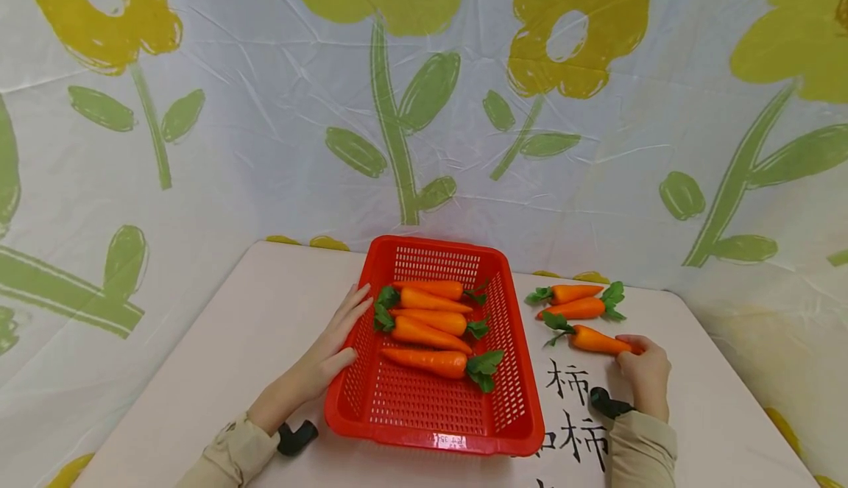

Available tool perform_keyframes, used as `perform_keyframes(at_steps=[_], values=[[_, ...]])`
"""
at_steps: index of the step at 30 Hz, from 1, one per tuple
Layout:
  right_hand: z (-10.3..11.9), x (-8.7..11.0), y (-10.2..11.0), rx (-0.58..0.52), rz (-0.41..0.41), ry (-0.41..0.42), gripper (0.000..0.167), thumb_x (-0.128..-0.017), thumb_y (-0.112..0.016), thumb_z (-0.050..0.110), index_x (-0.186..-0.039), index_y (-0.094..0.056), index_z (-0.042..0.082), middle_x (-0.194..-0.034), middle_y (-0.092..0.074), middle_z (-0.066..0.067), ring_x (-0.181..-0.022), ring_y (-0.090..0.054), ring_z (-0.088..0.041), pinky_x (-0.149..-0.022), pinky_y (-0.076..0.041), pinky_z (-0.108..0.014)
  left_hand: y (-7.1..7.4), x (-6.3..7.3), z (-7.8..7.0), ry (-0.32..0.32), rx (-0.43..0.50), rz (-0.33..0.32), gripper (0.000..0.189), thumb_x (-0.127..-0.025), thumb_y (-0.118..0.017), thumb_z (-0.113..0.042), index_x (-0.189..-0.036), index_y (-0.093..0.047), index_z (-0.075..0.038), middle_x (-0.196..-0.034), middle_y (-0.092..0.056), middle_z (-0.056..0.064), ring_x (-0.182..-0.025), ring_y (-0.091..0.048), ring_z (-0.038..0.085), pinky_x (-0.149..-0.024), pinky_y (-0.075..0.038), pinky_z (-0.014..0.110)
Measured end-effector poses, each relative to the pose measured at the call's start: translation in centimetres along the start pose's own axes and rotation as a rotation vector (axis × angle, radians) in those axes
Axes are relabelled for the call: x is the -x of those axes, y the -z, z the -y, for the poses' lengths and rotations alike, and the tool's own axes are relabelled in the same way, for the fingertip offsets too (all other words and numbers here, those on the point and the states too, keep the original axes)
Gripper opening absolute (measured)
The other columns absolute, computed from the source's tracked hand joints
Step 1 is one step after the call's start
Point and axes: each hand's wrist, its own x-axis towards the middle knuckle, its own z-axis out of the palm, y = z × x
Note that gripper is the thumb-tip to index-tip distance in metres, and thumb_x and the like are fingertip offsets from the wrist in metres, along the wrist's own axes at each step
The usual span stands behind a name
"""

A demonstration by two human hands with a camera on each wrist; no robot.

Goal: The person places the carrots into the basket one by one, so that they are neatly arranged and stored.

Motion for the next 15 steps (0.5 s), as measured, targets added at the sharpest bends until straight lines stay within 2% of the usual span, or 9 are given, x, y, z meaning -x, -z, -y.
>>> perform_keyframes(at_steps=[5,11,15], values=[[0.01,0.08,0.21,-0.017,0.007,0.0,0.048,-0.078,-0.05,-0.002,-0.124,-0.06,-0.009,-0.123,-0.052,-0.033,-0.1,-0.042,-0.04,-0.06,-0.038,-0.031,0.08,-0.08,-0.13,0.004,0.002,0.007,0.075,-0.082,-0.041,0.004,-0.155,-0.027,-0.003,-0.164,-0.009,0.018,-0.148,0.005,0.044,-0.109,-0.007,0.073],[0.13,0.23,0.35,-0.009,-0.025,0.018,0.045,-0.079,-0.054,-0.002,-0.122,-0.061,-0.01,-0.124,-0.054,-0.034,-0.104,-0.043,-0.041,-0.073,-0.033,-0.036,0.13,-0.12,-0.28,0.006,0.005,0.005,0.076,-0.081,-0.04,0.004,-0.155,-0.028,-0.005,-0.164,-0.009,0.019,-0.148,0.005,0.045,-0.108,-0.007,0.074],[-0.03,-0.24,0.39,-0.004,-0.026,0.004,0.044,-0.08,-0.058,-0.002,-0.124,-0.061,-0.01,-0.126,-0.053,-0.035,-0.11,-0.043,-0.044,-0.08,-0.035,-0.041,0.09,-0.14,-0.27,0.01,0.009,0.001,0.075,-0.082,-0.04,0.004,-0.155,-0.028,-0.004,-0.164,-0.009,0.017,-0.148,0.005,0.044,-0.108,-0.007,0.073]])
